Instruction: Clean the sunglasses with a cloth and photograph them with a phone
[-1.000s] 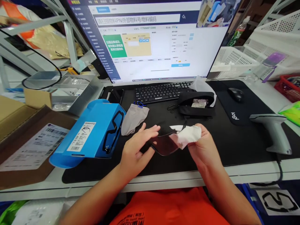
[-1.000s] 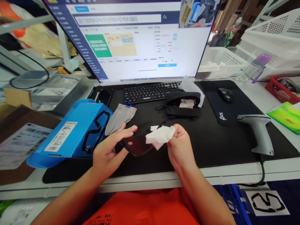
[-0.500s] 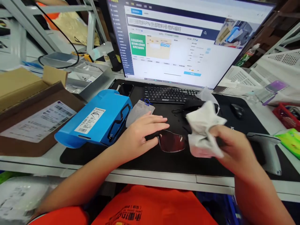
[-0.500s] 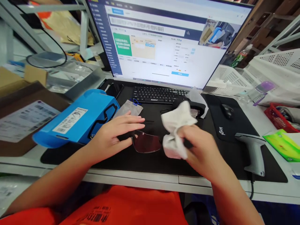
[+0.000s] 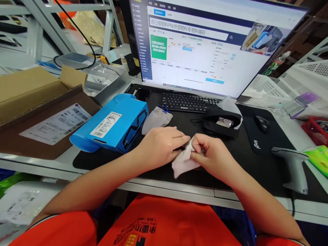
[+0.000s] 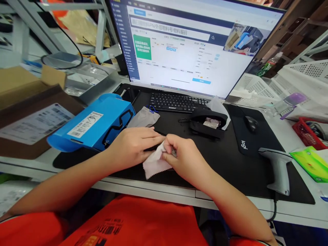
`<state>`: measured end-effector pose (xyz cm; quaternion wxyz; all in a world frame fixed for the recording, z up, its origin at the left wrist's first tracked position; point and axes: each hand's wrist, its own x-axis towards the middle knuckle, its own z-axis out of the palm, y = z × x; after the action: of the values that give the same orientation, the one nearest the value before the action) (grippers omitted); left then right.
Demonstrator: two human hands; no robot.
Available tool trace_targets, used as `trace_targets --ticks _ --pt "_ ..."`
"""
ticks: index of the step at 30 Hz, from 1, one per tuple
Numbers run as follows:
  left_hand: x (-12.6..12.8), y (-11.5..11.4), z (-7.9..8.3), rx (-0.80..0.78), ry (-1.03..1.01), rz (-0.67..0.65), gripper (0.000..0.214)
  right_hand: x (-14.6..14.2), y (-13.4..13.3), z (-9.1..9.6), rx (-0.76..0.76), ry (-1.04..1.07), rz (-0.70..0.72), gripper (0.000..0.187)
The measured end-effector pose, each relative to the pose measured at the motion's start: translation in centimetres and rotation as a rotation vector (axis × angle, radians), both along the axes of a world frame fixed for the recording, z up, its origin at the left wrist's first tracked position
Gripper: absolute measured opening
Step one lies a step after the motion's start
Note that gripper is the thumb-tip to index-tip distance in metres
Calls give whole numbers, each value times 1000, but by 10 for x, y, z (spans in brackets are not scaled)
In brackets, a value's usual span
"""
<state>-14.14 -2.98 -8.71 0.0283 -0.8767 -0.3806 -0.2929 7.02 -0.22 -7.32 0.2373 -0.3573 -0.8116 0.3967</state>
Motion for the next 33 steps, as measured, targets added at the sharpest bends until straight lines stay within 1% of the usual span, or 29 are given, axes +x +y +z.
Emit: trace_targets --ticks 3,5,9,12,15,16,18,21,23,25,26,27,28,31,33 --pt "-4 -4 5 -18 -95 -5 22 18 2 2 -126 60 110 32" --pt "-5 -7 10 -24 -146 -14 22 33 4 4 -164 105 154 38" --pt "1 -8 20 -37 -180 -30 21 53 6 9 -130 125 163 43" --pt "4 -5 23 -2 -195 -29 21 57 8 11 -76 175 98 42" --pt "4 2 25 63 -189 -34 21 56 9 13 -25 253 -24 37" --pt "3 5 25 87 -172 -40 20 55 10 14 -2 259 -43 36" --pt "4 9 26 123 -116 -56 19 50 9 17 52 204 -25 36" --pt "10 12 25 154 -2 -83 17 35 6 19 139 49 11 36" --pt "15 14 22 172 63 -111 14 20 3 16 214 -9 -28 35" --pt "17 16 17 183 94 -128 16 7 4 12 284 -30 -89 34" --pt "17 17 15 181 90 -130 18 4 5 10 295 -32 -103 34" --pt "15 18 14 171 75 -124 19 4 8 10 284 -29 -89 34" --pt "12 19 14 156 47 -117 19 6 11 11 251 -25 -40 33" --pt "1 17 19 93 -66 -109 21 26 22 19 87 -22 221 34" --pt "-4 15 25 63 -122 -118 23 41 28 26 7 -7 340 37"
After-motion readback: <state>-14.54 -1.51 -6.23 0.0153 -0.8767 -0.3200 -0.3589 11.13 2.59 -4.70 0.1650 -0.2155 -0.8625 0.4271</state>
